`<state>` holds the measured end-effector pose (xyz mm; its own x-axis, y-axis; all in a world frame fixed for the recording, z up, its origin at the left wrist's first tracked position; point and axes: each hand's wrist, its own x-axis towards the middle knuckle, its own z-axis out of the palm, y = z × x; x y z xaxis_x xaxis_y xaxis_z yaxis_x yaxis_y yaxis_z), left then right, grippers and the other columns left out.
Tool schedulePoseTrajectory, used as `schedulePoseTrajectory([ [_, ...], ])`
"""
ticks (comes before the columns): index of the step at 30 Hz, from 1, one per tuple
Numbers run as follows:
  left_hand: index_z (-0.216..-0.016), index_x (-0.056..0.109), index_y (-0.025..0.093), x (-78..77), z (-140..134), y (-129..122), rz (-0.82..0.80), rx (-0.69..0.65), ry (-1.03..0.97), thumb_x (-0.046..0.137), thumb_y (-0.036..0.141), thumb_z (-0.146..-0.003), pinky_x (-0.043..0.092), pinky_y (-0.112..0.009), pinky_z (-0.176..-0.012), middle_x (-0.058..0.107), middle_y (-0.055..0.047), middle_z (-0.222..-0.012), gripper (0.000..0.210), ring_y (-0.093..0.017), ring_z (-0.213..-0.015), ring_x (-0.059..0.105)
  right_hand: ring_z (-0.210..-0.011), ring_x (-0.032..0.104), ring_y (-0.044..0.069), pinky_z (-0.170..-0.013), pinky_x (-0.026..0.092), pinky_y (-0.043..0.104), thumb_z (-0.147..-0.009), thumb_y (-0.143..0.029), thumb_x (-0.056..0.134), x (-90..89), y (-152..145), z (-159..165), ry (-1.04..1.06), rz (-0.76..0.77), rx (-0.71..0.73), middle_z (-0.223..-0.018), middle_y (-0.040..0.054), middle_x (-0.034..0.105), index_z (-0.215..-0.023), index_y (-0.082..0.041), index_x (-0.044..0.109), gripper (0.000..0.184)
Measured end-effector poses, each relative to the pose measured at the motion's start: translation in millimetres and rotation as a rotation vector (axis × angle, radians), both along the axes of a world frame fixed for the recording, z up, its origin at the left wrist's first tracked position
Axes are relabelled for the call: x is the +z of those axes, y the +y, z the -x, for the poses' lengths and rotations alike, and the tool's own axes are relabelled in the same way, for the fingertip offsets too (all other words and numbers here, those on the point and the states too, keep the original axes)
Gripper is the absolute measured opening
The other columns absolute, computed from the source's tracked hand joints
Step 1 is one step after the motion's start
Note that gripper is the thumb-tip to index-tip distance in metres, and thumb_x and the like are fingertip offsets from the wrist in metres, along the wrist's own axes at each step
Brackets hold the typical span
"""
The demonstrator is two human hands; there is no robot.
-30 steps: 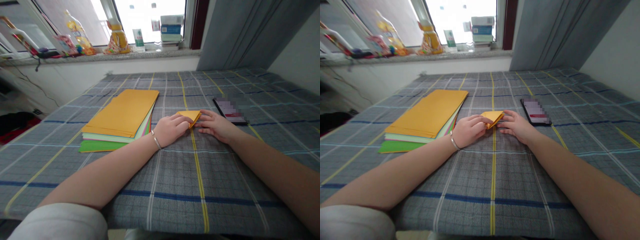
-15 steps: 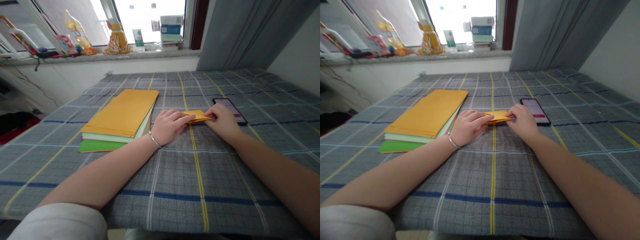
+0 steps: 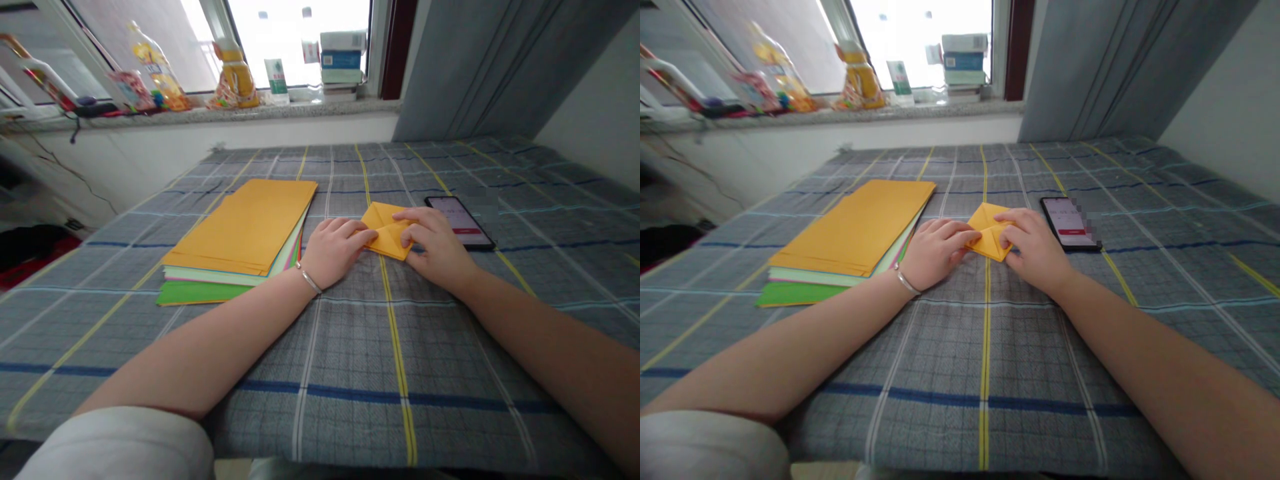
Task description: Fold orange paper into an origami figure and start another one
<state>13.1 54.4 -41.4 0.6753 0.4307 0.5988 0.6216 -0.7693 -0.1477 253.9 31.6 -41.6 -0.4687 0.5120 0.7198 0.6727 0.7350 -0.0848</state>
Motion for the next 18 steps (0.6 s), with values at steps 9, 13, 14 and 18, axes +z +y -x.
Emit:
schedulePoseTrajectory([
  [9,-0.094,0.072,0.02,-8.2,5.4,17.0,0.207,-0.114,-0.335,0.059,0.021,-0.094,0.052,-0.033,-0.085,0.073,-0.004,-0.093,0.013,-0.016,-0.088,0.065,-0.112,0.059,0.029,-0.099,0.044,0.053,-0.076,-0.006,0.057,-8.3,10.7,-10.3,0.056,0.132,-0.146,-0.117,0.011,0.066,-0.085,-0.023,0.059,0.02],
  [13,-0.095,0.074,0.021,-7.1,8.4,20.8,0.281,-0.102,-0.491,0.062,0.018,-0.092,0.053,-0.032,-0.085,0.071,-0.005,-0.096,0.013,-0.015,-0.091,0.065,-0.104,0.063,0.028,-0.092,0.05,0.05,-0.079,-0.01,0.057,-3.1,12.1,-16.3,0.143,0.181,-0.165,-0.107,0.0095,0.069,-0.082,-0.024,0.06,0.014],
  [14,-0.096,0.075,0.021,-6.3,9.2,21.8,0.304,-0.085,-0.508,0.063,0.019,-0.091,0.053,-0.032,-0.085,0.071,-0.004,-0.095,0.013,-0.015,-0.091,0.064,-0.101,0.064,0.028,-0.089,0.052,0.049,-0.08,-0.013,0.058,-2.0,11.5,-16.5,0.182,0.203,-0.188,-0.104,0.0085,0.07,-0.083,-0.024,0.061,0.012],
  [18,-0.111,0.069,0.022,-4.2,10.0,26.8,0.438,-0.03,-0.618,0.065,0.02,-0.089,0.053,-0.031,-0.085,0.071,-0.002,-0.093,0.022,-0.013,-0.086,0.065,-0.086,0.068,0.027,-0.077,0.057,0.048,-0.084,-0.027,0.062,-2.2,10.8,-11.7,0.47,0.395,-0.238,-0.092,0.0052,0.071,-0.088,-0.028,0.066,0.006],
])
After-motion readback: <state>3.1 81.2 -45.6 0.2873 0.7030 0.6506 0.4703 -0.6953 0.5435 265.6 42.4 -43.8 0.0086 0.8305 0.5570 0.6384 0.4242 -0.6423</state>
